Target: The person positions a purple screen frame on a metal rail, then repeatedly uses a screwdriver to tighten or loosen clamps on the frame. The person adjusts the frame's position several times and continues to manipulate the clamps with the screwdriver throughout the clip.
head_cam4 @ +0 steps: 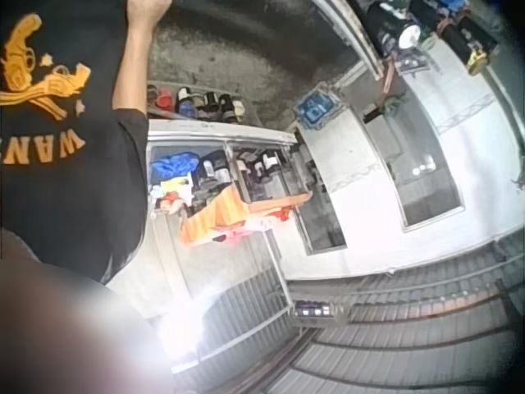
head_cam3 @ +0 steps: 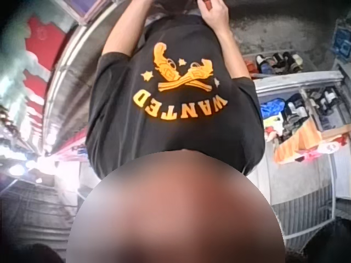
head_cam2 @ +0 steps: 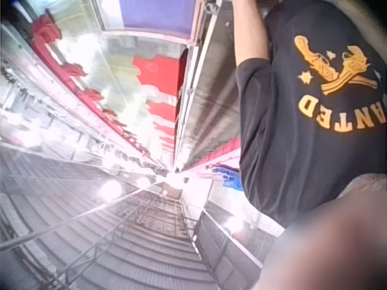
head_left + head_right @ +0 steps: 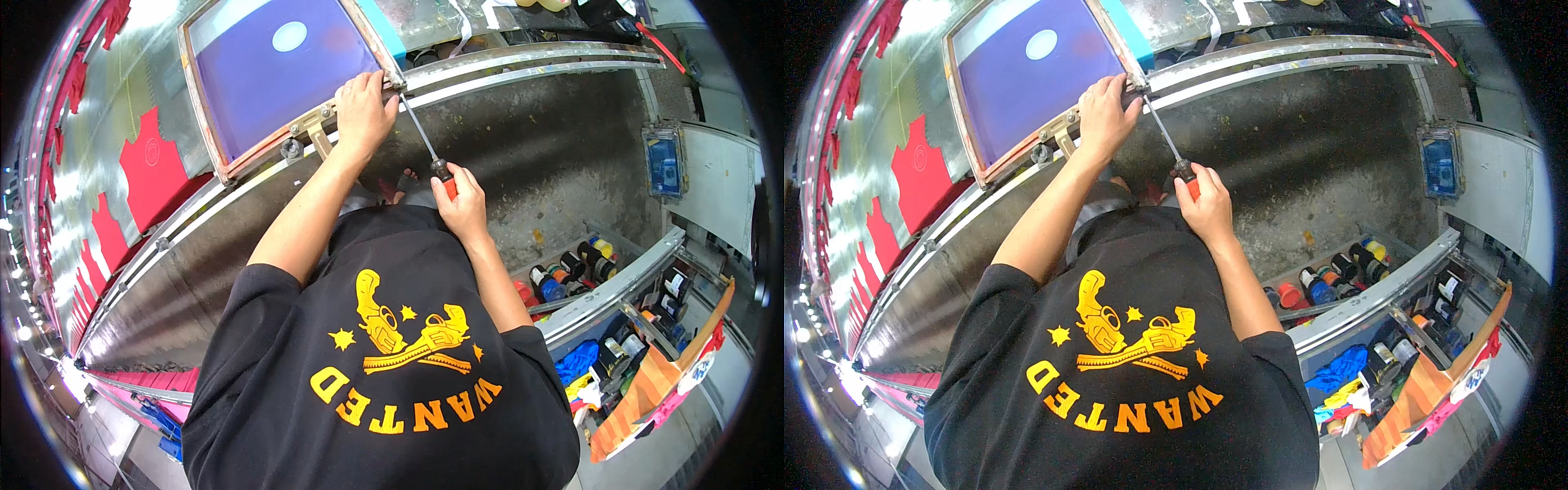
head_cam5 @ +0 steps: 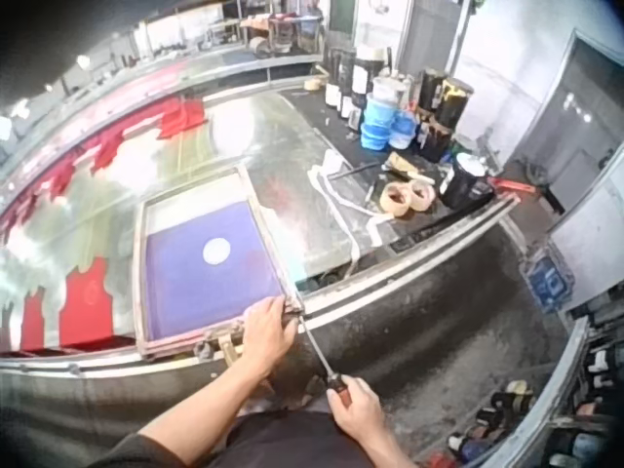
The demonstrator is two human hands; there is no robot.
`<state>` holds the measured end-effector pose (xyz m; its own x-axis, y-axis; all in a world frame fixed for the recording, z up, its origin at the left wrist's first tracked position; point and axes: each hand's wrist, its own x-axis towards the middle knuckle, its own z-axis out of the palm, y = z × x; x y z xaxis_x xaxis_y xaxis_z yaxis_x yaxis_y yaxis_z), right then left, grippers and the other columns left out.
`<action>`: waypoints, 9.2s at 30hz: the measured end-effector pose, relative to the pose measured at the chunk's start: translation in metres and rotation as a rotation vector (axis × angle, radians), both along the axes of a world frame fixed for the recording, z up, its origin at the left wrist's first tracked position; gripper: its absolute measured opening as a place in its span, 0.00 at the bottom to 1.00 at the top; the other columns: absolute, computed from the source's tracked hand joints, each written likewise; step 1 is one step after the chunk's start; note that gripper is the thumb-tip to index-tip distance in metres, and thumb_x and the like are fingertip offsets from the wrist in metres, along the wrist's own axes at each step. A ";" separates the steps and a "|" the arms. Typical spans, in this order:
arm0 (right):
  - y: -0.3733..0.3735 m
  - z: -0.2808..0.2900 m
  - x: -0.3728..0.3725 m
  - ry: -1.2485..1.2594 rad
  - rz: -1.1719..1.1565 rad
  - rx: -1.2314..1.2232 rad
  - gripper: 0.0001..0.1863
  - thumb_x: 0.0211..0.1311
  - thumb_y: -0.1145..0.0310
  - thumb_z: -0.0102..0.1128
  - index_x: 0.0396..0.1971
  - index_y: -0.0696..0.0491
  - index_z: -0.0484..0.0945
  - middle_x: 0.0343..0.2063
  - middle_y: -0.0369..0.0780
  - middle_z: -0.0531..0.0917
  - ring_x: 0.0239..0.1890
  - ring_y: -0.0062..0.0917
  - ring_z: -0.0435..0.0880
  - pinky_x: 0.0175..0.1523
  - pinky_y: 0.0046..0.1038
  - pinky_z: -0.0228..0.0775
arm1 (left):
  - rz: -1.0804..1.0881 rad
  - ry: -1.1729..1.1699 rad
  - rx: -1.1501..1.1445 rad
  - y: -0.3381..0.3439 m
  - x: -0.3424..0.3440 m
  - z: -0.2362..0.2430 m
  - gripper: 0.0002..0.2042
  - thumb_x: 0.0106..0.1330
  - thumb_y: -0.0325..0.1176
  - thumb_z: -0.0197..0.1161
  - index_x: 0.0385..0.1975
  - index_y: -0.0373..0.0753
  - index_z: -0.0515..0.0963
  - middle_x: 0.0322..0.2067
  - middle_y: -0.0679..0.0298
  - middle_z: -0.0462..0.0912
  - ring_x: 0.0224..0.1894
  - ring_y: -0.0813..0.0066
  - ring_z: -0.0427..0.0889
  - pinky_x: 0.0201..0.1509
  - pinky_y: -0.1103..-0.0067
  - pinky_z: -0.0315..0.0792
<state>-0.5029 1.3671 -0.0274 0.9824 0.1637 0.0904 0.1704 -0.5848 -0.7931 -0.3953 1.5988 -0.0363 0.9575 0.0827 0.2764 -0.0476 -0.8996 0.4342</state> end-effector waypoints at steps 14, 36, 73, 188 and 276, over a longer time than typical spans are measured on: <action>-0.006 -0.008 -0.002 0.038 -0.019 0.069 0.20 0.67 0.63 0.69 0.50 0.62 0.80 0.42 0.53 0.85 0.43 0.51 0.86 0.48 0.43 0.79 | 0.014 0.025 0.054 -0.007 0.003 0.005 0.22 0.62 0.41 0.72 0.53 0.36 0.83 0.47 0.54 0.87 0.53 0.53 0.84 0.59 0.61 0.74; 0.009 -0.011 -0.018 -0.107 -0.002 -0.220 0.26 0.67 0.60 0.69 0.58 0.59 0.75 0.45 0.45 0.78 0.44 0.43 0.86 0.42 0.39 0.82 | 0.018 -0.003 0.000 -0.006 0.002 0.002 0.21 0.61 0.40 0.73 0.52 0.37 0.83 0.46 0.55 0.86 0.53 0.54 0.83 0.61 0.62 0.71; -0.017 -0.023 0.016 0.764 -0.079 0.674 0.21 0.70 0.59 0.70 0.47 0.64 0.84 0.23 0.33 0.83 0.19 0.10 0.75 0.23 0.18 0.64 | 0.018 -0.113 -0.040 -0.007 0.002 -0.012 0.20 0.61 0.40 0.74 0.51 0.39 0.83 0.46 0.56 0.87 0.52 0.54 0.83 0.60 0.61 0.72; 0.007 -0.022 0.339 -0.163 -0.191 0.045 0.28 0.69 0.56 0.67 0.59 0.62 0.77 0.51 0.53 0.84 0.56 0.44 0.82 0.63 0.41 0.72 | 0.876 0.012 -0.944 0.298 -0.148 -0.075 0.18 0.83 0.44 0.50 0.56 0.38 0.79 0.34 0.65 0.80 0.32 0.80 0.78 0.37 0.77 0.75; 0.207 -0.037 0.296 -0.066 0.149 -0.242 0.28 0.63 0.68 0.73 0.60 0.64 0.77 0.50 0.50 0.79 0.53 0.42 0.82 0.60 0.38 0.73 | 0.864 0.100 -0.269 0.311 -0.031 -0.019 0.16 0.65 0.33 0.76 0.51 0.37 0.87 0.42 0.62 0.86 0.46 0.71 0.83 0.54 0.74 0.75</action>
